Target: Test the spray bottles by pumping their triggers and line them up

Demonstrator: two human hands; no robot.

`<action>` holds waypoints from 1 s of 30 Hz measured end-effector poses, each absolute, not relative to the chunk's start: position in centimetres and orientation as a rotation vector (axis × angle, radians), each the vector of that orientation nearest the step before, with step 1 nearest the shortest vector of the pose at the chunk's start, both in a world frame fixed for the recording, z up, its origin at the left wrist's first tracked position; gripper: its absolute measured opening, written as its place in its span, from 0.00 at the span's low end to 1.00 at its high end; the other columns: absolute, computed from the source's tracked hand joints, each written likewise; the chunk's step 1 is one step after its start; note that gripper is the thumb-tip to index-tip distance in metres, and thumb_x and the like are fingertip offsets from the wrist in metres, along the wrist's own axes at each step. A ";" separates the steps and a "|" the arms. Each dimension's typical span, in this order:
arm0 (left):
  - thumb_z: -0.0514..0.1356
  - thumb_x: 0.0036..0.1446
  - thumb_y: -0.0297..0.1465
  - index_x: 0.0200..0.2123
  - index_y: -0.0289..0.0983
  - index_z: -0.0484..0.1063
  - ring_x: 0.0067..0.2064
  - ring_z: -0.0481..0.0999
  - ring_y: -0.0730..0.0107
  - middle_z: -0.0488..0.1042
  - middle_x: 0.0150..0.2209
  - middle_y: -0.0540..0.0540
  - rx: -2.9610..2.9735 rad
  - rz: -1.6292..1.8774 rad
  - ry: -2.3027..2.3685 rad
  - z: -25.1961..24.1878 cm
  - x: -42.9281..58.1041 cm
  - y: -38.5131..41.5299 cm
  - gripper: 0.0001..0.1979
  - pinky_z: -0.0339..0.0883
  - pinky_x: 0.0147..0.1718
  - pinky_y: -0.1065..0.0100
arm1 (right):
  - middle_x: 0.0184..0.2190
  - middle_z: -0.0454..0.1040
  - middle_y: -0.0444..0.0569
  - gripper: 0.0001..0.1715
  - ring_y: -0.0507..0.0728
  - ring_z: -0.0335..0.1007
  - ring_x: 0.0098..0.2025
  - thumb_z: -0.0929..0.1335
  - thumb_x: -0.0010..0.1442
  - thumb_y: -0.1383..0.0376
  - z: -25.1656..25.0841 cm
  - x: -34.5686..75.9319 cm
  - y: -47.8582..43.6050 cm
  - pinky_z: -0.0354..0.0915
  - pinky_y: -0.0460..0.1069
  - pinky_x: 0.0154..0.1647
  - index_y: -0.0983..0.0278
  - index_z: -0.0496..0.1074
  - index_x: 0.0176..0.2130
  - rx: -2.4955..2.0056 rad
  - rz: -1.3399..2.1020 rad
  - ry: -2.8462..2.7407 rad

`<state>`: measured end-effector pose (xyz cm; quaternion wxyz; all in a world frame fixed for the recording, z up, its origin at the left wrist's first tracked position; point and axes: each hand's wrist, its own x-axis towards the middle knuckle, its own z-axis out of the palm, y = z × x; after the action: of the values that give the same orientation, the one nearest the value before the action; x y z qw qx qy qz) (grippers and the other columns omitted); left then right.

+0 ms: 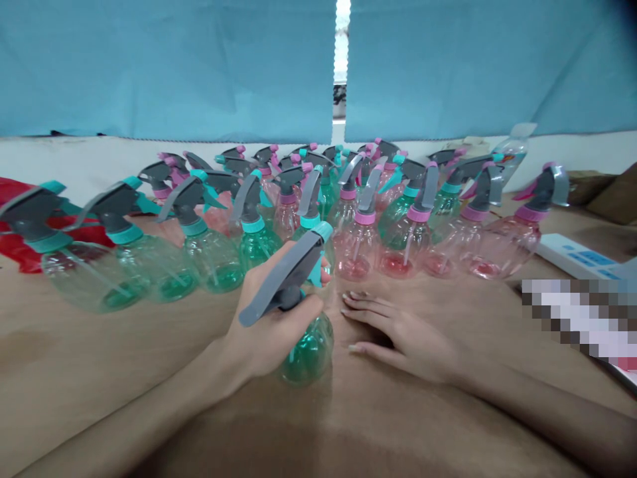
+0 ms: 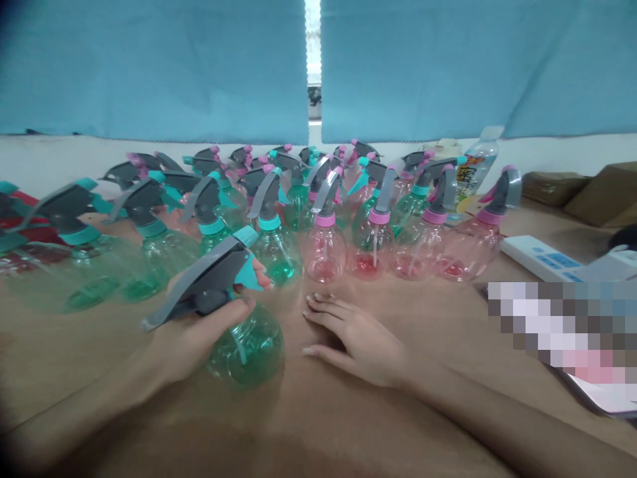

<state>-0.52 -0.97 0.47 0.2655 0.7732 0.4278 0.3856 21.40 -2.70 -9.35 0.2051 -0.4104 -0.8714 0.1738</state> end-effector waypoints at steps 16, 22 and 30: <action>0.58 0.48 0.28 0.51 0.44 0.61 0.29 0.73 0.70 0.75 0.40 0.49 2.030 0.998 1.165 -0.2 0.0 -0.7 0.25 0.71 0.33 0.68 | 0.62 0.62 0.52 0.33 0.62 0.55 0.64 0.63 0.63 0.50 -9.6 21.4 -2.6 0.57 0.61 0.63 0.61 0.60 0.62 -1.122 0.480 -2.423; 0.60 0.50 0.29 0.54 0.45 0.58 0.36 0.76 0.70 0.69 0.55 0.47 2.038 0.934 1.096 0.2 -0.3 -0.7 0.28 0.71 0.35 0.70 | 0.62 0.62 0.53 0.33 0.62 0.56 0.64 0.63 0.63 0.50 -9.6 21.4 -2.6 0.57 0.61 0.62 0.61 0.61 0.62 -1.134 0.457 -2.428; 0.57 0.47 0.30 0.53 0.42 0.65 0.29 0.74 0.64 0.75 0.30 0.50 2.091 1.011 1.292 -0.2 0.1 -0.9 0.26 0.69 0.26 0.68 | 0.63 0.61 0.53 0.33 0.61 0.54 0.65 0.62 0.63 0.50 -9.7 21.5 -2.6 0.56 0.61 0.63 0.63 0.61 0.62 -1.127 0.450 -2.449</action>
<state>0.09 -0.91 -0.19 0.2395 0.7639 0.4720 0.3693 21.52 -2.58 -9.69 0.2028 -0.4038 -0.8774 0.1611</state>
